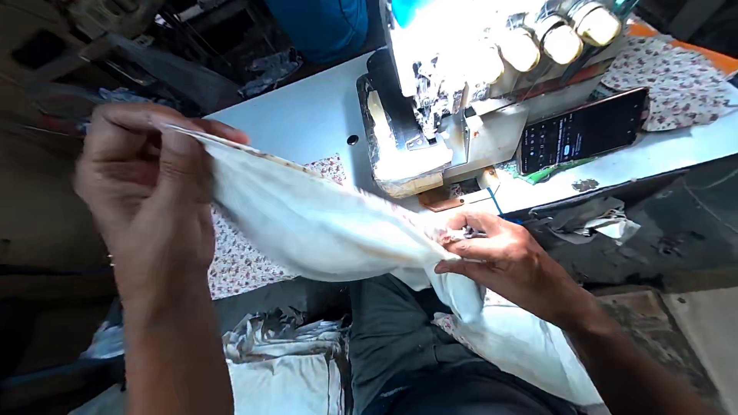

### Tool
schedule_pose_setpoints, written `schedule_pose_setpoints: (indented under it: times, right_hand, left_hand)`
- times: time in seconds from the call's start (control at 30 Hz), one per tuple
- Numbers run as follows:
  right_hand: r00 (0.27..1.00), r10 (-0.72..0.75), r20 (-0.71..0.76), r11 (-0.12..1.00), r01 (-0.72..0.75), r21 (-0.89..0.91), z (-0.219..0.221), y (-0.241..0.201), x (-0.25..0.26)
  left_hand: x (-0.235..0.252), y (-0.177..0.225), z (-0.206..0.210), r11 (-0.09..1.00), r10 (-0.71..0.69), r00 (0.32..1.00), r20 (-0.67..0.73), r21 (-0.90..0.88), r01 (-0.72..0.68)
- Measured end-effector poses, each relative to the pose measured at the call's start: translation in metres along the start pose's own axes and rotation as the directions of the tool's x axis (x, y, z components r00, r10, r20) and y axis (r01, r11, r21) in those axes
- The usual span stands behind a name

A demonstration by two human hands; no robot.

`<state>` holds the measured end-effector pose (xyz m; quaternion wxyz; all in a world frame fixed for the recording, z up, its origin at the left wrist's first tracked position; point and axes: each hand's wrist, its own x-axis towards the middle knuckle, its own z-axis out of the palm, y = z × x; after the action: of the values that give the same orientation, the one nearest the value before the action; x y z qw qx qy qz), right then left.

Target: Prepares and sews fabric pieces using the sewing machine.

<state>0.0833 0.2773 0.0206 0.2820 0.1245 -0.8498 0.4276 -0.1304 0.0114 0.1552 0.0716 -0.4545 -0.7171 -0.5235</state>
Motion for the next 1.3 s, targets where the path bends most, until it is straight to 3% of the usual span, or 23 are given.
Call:
schedule_pose_setpoints:
  times: [0.13, 0.23, 0.33, 0.4, 0.43, 0.47, 0.5, 0.53, 0.6, 0.63, 0.7, 0.73, 0.8, 1.0, 1.3]
  right_hand:
    - [0.999, 0.008, -0.042, 0.996, -0.012, -0.093, -0.002, -0.004, 0.000]
    - [0.999, 0.029, -0.024, 0.996, -0.031, -0.084, 0.004, -0.011, -0.004]
    - [0.999, 0.041, -0.020, 0.999, -0.041, 0.006, 0.009, -0.025, -0.010]
    - [1.000, 0.027, -0.006, 0.986, -0.026, 0.165, 0.014, -0.039, -0.014]
    - [1.000, 0.011, 0.007, 0.967, -0.012, 0.253, 0.016, -0.047, -0.017]
    - [1.000, -0.003, 0.018, 0.941, -0.003, 0.340, 0.019, -0.052, -0.019]
    - [1.000, -0.003, 0.024, 0.904, -0.007, 0.427, 0.021, -0.055, -0.021]
    - [0.999, 0.018, 0.031, 0.865, -0.031, 0.502, 0.023, -0.055, -0.024]
    - [0.988, 0.152, 0.041, 0.818, -0.149, 0.556, 0.027, -0.044, -0.035]
    - [0.965, 0.262, 0.030, 0.843, -0.243, 0.481, 0.030, -0.033, -0.044]
    - [0.900, 0.435, -0.022, 0.900, -0.434, 0.037, 0.035, -0.001, -0.065]
    - [0.885, 0.463, -0.040, 0.867, -0.462, -0.188, 0.035, 0.013, -0.073]
    - [0.879, 0.470, -0.085, 0.803, -0.465, -0.372, 0.033, 0.030, -0.078]
    - [0.901, 0.333, -0.279, 0.900, -0.392, -0.190, 0.037, 0.029, -0.020]
    - [0.879, 0.350, -0.323, 0.909, -0.402, -0.111, 0.064, 0.034, 0.028]
  left_hand:
    - [-0.017, -0.009, 0.001, 0.998, -0.057, 0.977, -0.207, -0.024, 0.053]
    - [-0.020, -0.014, -0.007, 0.998, -0.031, 0.964, -0.265, -0.060, 0.016]
    - [0.001, -0.013, -0.019, 0.999, 0.010, 0.958, -0.287, 0.035, 0.000]
    - [0.033, -0.021, -0.025, 0.981, 0.154, 0.967, -0.203, 0.146, -0.126]
    - [0.055, -0.037, -0.030, 0.950, 0.290, 0.951, -0.103, 0.151, -0.273]
    - [0.078, -0.060, -0.035, 0.894, 0.439, 0.899, 0.014, 0.089, -0.438]
    - [0.097, -0.070, -0.025, 0.864, 0.497, 0.866, 0.059, 0.060, -0.500]
    - [0.103, -0.063, -0.003, 0.900, 0.425, 0.904, 0.044, 0.086, -0.427]
    - [0.103, -0.032, 0.052, 0.969, 0.090, 0.994, 0.069, 0.223, -0.103]
    - [0.102, -0.037, 0.072, 0.971, -0.003, 0.989, 0.145, 0.237, -0.032]
    - [0.094, -0.064, 0.101, 0.972, -0.040, 0.960, 0.277, 0.233, -0.026]
    - [0.088, -0.075, 0.111, 0.974, -0.048, 0.949, 0.310, 0.226, -0.024]
    - [0.078, -0.083, 0.122, 0.977, -0.056, 0.942, 0.331, 0.215, -0.018]
    - [0.071, -0.058, 0.113, 0.965, 0.052, 0.929, 0.365, 0.221, -0.141]
    - [0.064, -0.032, 0.096, 0.951, 0.113, 0.915, 0.387, 0.224, -0.212]
